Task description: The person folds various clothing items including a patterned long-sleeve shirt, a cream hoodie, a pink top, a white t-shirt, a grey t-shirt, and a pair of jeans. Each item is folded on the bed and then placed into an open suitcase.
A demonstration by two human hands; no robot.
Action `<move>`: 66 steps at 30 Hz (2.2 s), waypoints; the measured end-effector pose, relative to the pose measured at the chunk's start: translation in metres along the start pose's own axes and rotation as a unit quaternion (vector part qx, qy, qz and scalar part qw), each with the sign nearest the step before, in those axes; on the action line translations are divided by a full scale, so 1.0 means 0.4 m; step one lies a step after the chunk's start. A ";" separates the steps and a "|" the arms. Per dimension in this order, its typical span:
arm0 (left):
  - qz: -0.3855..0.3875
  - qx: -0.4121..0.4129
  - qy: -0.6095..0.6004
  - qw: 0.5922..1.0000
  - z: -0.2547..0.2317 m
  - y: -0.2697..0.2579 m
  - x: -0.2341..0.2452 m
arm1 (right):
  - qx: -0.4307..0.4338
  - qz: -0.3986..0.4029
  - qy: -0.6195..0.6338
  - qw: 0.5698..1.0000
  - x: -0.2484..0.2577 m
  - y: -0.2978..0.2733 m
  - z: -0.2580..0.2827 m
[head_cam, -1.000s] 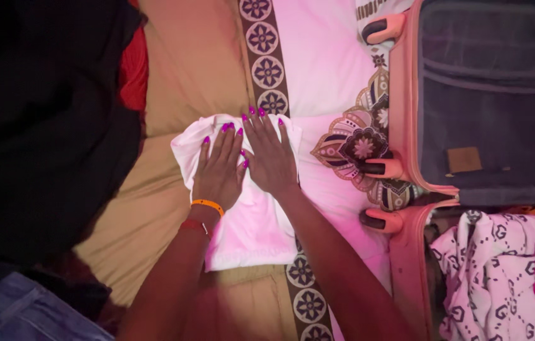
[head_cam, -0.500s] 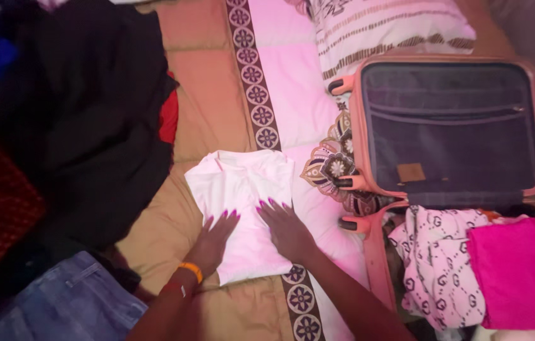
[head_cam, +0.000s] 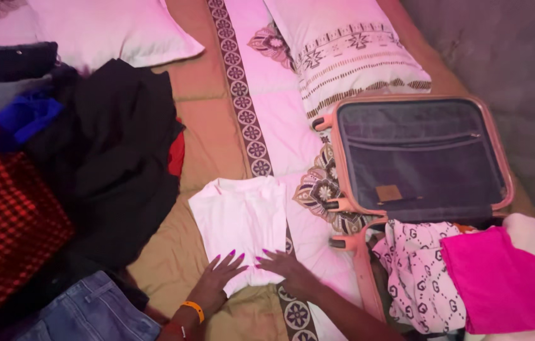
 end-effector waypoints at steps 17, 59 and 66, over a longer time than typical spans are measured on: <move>-0.320 0.248 0.126 0.906 0.090 0.217 0.234 | -0.203 -0.338 -0.149 0.907 0.227 0.270 -0.159; -0.290 0.189 -0.627 0.697 0.156 0.205 0.087 | -0.390 -0.306 0.161 0.853 0.200 0.032 -0.283; -0.240 0.124 -0.674 0.687 -0.334 0.383 0.087 | -0.435 -0.412 0.119 0.792 0.508 -0.417 -0.272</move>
Point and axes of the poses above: each hand's wrist, its own y-axis towards the middle knuckle, its own x-axis out of the back of the hand, z = x × y, the point moved 8 cm from there along y, towards the middle knuckle, and after that the axes turned 5 degrees about z, right-handed, at the moved point
